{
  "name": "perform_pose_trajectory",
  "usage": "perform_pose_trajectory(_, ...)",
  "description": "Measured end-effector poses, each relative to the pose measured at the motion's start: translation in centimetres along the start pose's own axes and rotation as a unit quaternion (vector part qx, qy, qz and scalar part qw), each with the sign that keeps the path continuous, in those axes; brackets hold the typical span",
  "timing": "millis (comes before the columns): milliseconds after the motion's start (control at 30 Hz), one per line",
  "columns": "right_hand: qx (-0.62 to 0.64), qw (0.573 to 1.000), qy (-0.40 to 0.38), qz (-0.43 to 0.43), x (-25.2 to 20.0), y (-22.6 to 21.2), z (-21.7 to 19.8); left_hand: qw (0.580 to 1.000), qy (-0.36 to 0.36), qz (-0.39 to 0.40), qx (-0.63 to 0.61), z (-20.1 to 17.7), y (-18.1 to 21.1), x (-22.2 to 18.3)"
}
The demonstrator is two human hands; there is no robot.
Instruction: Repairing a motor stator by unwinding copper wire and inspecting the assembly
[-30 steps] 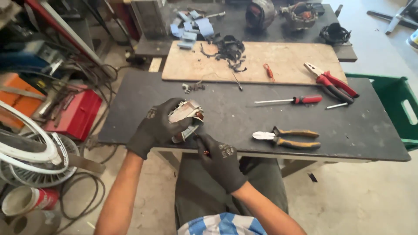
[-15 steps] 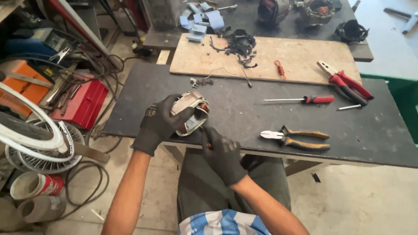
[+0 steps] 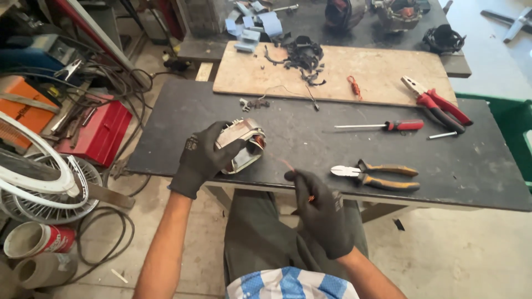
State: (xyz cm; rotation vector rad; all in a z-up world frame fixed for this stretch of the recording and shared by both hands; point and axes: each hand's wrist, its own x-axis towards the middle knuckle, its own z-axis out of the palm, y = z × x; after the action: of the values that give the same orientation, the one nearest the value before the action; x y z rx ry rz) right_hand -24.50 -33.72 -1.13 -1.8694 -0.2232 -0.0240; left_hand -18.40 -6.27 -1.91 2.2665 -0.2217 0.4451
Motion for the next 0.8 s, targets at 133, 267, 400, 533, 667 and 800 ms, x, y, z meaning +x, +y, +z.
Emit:
perform_pose_trajectory(133, 0.072, 0.993, 0.022, 0.091, 2.4, -2.3, 0.2, 0.985, -0.063, -0.154, 0.037, -0.6, 1.3, 0.7)
perform_pose_trajectory(267, 0.029, 0.999, 0.010, -0.015, 1.5, -1.8, 0.5, 0.991, -0.023, -0.120, 0.046, 0.1, 0.6, 0.6)
perform_pose_trajectory(400, -0.072, 0.988, 0.127, 0.044, -6.3, -5.9, -7.3, 0.991, 0.086, 0.038, 0.100, 0.9, -2.3, -0.5)
perform_pose_trajectory(533, -0.133, 0.979, 0.156, -0.013, -6.3, -1.9, -9.6, 0.990, 0.078, 0.063, 0.098, 0.1, 0.3, 0.8)
perform_pose_trajectory(667, -0.227, 0.967, 0.011, 0.112, -8.3, 7.6, -12.8, 0.989, 0.054, -0.071, 0.115, 0.0, 1.2, -0.1)
perform_pose_trajectory(800, -0.386, 0.856, -0.081, 0.333, -17.5, 32.2, -6.5, 0.984, 0.083, 0.006, 0.160, 0.7, 0.8, -0.6)
